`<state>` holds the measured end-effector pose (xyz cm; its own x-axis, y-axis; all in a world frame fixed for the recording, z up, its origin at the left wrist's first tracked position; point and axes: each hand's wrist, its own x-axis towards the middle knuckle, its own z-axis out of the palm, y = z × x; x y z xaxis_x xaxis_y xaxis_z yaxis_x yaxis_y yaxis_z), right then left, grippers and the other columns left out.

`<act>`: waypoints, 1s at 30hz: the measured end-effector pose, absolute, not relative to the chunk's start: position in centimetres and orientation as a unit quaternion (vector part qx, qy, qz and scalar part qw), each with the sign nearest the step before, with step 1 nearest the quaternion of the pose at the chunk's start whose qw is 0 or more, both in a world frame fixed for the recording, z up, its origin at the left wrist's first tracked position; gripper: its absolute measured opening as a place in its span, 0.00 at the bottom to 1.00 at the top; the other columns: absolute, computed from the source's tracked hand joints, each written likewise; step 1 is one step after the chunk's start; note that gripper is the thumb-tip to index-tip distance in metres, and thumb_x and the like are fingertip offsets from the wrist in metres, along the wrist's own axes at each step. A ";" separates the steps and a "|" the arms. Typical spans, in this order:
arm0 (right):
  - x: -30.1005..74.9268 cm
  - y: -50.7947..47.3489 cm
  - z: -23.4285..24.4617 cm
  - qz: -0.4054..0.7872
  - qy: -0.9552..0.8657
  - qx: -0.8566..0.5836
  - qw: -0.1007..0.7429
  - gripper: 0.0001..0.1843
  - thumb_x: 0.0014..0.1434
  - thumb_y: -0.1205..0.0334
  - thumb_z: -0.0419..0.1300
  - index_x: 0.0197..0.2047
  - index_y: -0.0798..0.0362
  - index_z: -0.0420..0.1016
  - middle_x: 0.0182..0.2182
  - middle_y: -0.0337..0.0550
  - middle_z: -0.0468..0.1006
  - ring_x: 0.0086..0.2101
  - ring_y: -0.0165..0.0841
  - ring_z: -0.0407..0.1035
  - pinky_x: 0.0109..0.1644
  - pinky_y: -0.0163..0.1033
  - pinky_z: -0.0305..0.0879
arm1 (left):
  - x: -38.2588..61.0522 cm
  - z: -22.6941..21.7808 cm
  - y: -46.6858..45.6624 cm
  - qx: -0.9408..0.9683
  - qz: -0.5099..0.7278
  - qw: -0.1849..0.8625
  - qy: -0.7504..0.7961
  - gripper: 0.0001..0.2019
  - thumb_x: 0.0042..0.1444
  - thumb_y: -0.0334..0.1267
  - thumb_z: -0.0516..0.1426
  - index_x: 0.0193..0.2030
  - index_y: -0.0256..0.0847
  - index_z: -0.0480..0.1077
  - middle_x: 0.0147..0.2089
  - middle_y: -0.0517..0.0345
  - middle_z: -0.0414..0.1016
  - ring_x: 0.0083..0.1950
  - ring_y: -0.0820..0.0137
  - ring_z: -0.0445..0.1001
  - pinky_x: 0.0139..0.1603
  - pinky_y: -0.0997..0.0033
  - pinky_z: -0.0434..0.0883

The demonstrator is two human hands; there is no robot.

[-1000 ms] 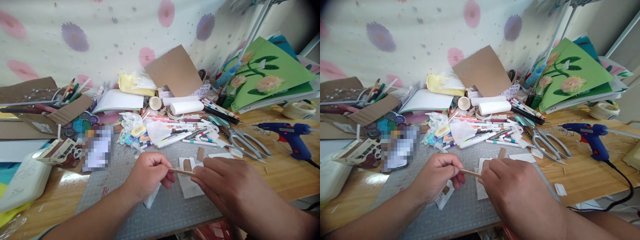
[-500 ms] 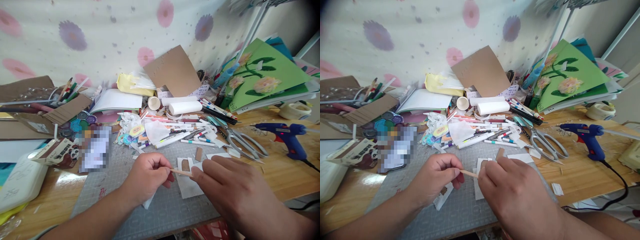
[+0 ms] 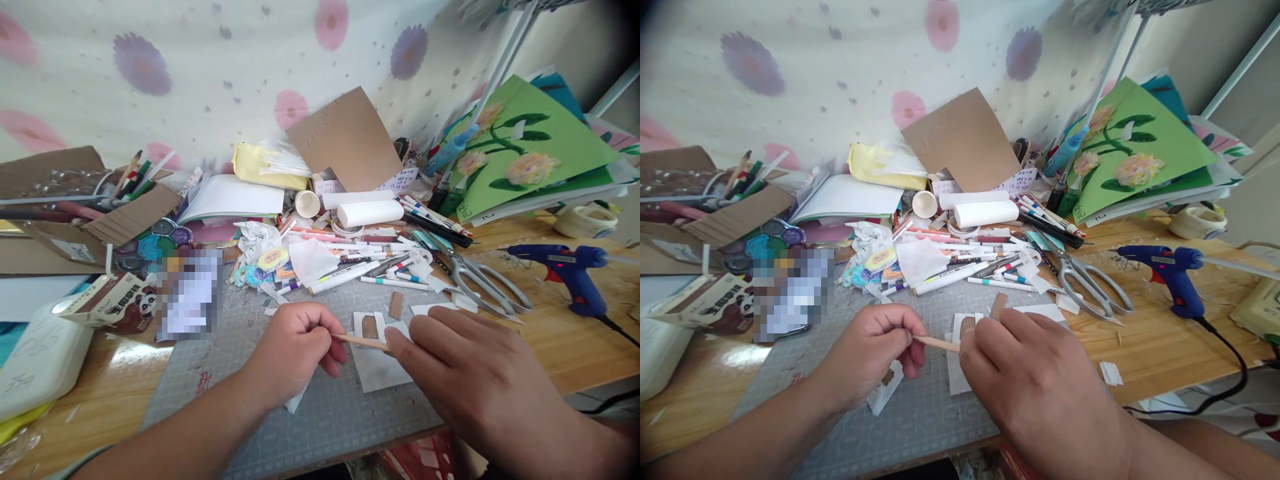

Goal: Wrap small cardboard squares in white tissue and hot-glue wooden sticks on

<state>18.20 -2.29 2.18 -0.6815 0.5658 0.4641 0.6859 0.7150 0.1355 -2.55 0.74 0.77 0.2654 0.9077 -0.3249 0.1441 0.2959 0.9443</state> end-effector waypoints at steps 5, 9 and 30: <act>18.8 -2.2 2.3 -0.168 -0.905 -0.339 0.197 0.16 0.68 0.66 0.44 0.43 0.57 0.72 0.25 0.40 0.66 0.26 0.35 0.56 0.28 0.41 0.46 | -2.8 0.8 0.7 0.498 0.329 0.657 0.460 0.07 0.44 0.27 0.52 0.24 0.37 0.71 0.20 0.62 0.75 0.19 0.76 0.72 0.23 0.78 0.68; 18.8 -2.3 2.3 -0.185 -0.901 -0.339 0.198 0.18 0.68 0.66 0.42 0.44 0.57 0.73 0.25 0.41 0.67 0.26 0.35 0.56 0.28 0.42 0.47 | -2.7 0.9 0.6 0.503 0.324 0.647 0.473 0.03 0.45 0.30 0.55 0.24 0.37 0.70 0.20 0.62 0.75 0.20 0.76 0.72 0.22 0.78 0.67; 17.5 -2.3 1.2 0.069 -0.876 -0.414 0.235 0.14 0.67 0.63 0.48 0.29 0.51 0.68 0.23 0.36 0.66 0.23 0.30 0.62 0.26 0.37 0.50 | -2.5 0.5 0.2 0.671 0.281 0.421 0.542 0.09 0.50 0.29 0.48 0.24 0.42 0.66 0.18 0.65 0.69 0.20 0.74 0.68 0.23 0.76 0.64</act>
